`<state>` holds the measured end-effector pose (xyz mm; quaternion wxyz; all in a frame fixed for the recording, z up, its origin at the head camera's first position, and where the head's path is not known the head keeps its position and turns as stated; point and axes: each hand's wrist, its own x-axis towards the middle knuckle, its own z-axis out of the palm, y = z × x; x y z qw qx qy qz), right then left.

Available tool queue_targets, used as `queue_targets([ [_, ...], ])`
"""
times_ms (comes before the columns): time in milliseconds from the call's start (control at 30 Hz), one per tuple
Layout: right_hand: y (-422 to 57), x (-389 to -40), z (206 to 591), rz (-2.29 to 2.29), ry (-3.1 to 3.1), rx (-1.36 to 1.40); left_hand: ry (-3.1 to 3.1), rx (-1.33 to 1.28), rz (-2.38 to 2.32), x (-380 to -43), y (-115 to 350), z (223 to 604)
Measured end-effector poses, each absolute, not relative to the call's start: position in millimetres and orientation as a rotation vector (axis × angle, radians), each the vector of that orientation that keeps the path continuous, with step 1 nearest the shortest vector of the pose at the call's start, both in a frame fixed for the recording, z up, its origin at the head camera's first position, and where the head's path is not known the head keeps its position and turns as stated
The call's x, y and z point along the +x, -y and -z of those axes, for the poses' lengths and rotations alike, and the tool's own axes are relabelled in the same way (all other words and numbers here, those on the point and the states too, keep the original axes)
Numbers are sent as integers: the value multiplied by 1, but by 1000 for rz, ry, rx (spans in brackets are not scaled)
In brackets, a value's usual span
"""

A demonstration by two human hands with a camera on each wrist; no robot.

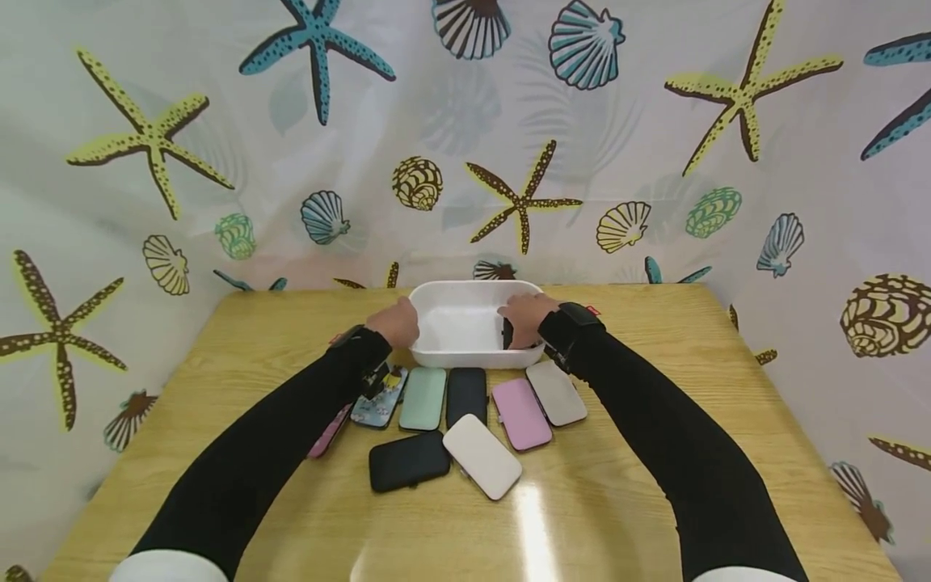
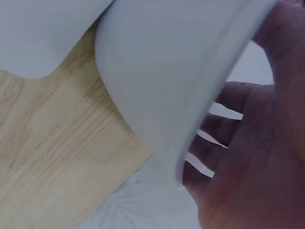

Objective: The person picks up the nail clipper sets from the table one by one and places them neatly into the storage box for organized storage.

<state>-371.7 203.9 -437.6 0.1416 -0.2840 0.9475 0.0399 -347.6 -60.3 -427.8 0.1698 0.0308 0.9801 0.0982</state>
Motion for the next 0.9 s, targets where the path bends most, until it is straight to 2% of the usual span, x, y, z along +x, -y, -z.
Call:
queue_targets([
  [233, -197, -325, 391, 181, -2852, -1068, -2796, 98, -279, -352, 58, 426],
  [467, -184, -259, 383, 282, -2839, -1482, -2808, 111, -263, -350, 59, 426],
  [567, -179, -233, 388, 217, -2753, -1502, -2810, 108, -267, -349, 59, 425],
  [800, -174, -188, 409, 50, -2530, -1342, -2807, 104, -262, -349, 60, 430],
  [900, -170, -177, 420, -6, -2514, -1421, -2819, 106, -267, -350, 60, 432],
])
